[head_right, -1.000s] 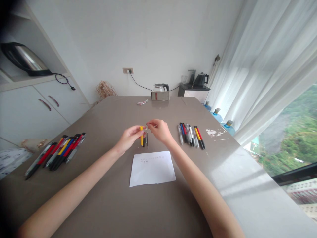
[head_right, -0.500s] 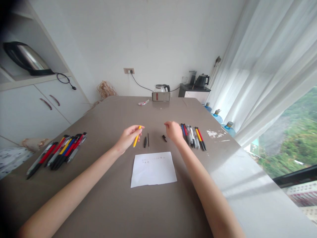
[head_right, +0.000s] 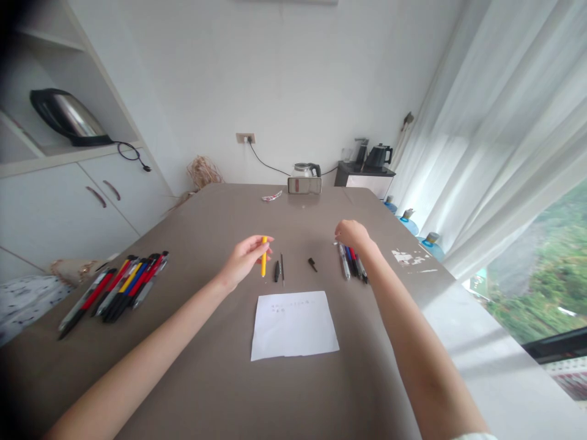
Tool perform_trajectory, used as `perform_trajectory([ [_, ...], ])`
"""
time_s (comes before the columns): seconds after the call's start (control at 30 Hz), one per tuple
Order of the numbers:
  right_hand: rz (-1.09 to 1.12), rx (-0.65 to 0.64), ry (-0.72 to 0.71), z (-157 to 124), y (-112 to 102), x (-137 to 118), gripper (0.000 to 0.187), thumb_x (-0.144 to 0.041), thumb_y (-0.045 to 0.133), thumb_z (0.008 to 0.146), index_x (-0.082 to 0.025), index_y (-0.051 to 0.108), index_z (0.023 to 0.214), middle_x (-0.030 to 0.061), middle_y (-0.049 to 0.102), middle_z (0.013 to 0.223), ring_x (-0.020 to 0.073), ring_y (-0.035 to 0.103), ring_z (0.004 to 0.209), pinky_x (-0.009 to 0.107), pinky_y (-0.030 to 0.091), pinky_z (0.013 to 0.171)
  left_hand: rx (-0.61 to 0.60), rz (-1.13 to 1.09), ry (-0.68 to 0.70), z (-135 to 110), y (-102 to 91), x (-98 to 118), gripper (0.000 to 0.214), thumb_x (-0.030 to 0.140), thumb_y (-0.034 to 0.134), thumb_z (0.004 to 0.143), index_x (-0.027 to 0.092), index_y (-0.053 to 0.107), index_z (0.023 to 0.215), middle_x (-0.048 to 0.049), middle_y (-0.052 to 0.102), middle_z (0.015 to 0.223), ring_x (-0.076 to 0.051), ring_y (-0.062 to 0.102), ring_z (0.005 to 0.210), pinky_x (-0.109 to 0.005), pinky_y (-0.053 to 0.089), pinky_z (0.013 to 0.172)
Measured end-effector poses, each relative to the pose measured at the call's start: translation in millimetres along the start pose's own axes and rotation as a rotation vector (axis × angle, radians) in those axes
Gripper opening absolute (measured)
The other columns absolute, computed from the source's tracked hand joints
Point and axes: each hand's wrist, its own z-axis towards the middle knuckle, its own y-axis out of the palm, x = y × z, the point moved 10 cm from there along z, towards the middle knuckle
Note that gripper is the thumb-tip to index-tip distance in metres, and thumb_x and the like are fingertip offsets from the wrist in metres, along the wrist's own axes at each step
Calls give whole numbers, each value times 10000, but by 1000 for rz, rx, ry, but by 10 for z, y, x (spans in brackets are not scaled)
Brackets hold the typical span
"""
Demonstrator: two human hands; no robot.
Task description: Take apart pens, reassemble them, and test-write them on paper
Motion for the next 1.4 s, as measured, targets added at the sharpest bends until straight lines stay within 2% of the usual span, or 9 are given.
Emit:
perform_trajectory([
  [0.2, -110, -13, -38, -31, 123, -218, 204, -165, 605, 653, -189, 680, 841, 123, 648, 916, 245, 533, 968, 312, 387, 783, -34, -23, -17, 11, 13, -83, 300, 339, 520, 756, 151, 526, 990, -50, 582, 830, -117, 568, 687, -266, 467, 633],
  [0.43, -104, 29, -67, -122, 88, -343, 208, -67, 509, 699, -143, 666, 812, 155, 641, 896, 238, 528, 969, 303, 373, 806, -47, -61, -57, 13, 32, -121, 261, 303, 530, 753, 145, 526, 960, -50, 584, 819, -116, 575, 699, -263, 474, 639],
  [0.53, -63, 45, -46, -154, 52, -432, 186, -106, 508, 714, -131, 663, 813, 152, 647, 878, 227, 545, 938, 275, 393, 765, -59, -58, -50, 18, 52, -137, 264, 308, 529, 754, 143, 526, 960, -54, 588, 819, -120, 578, 708, -261, 474, 636],
  [0.63, 62, 99, -57, -215, -62, -653, 207, -232, 502, 743, -180, 653, 874, 68, 663, 848, 164, 586, 818, 225, 409, 698, -85, -29, -34, 20, 93, -157, 274, 321, 528, 755, 144, 527, 964, -62, 592, 833, -122, 578, 718, -263, 471, 638],
  [0.73, 566, 262, -149, -344, -336, -953, 228, -338, 549, 698, -169, 665, 798, 31, 664, 740, 138, 591, 696, 220, 415, 640, -102, 1, -27, 14, 135, -185, 279, 325, 524, 757, 148, 527, 972, -65, 594, 843, -125, 579, 725, -265, 468, 639],
  [0.87, 927, 175, -301, -484, -423, -1383, 247, -349, 575, 669, -143, 656, 779, 32, 659, 696, 132, 586, 645, 210, 412, 562, -93, -1, -29, 3, 163, -219, 252, 319, 537, 746, 146, 528, 929, -56, 595, 828, -128, 576, 722, -267, 469, 634],
  [0.97, 996, 177, -333, -566, -481, -1489, 226, -304, 588, 655, -127, 651, 780, 34, 651, 688, 123, 572, 627, 216, 413, 574, -111, -3, -24, -3, 196, -224, 245, 325, 553, 731, 141, 530, 890, -52, 594, 824, -135, 574, 732, -282, 475, 650],
  [1.13, 982, 215, -371, -670, -581, -1478, 290, -240, 567, 671, -154, 646, 937, 23, 651, 721, 113, 553, 657, 230, 411, 639, -132, 19, -9, -16, 241, -200, 258, 340, 548, 733, 143, 534, 900, -56, 593, 830, -141, 574, 729, -290, 477, 648],
  [1.4, 994, 289, -387, -774, -721, -1468, 200, -292, 548, 707, -170, 669, 809, 19, 656, 726, 110, 542, 649, 221, 402, 629, -133, 2, -4, -36, 258, -168, 262, 344, 556, 729, 144, 531, 896, -53, 587, 837, -138, 571, 745, -297, 480, 672],
])
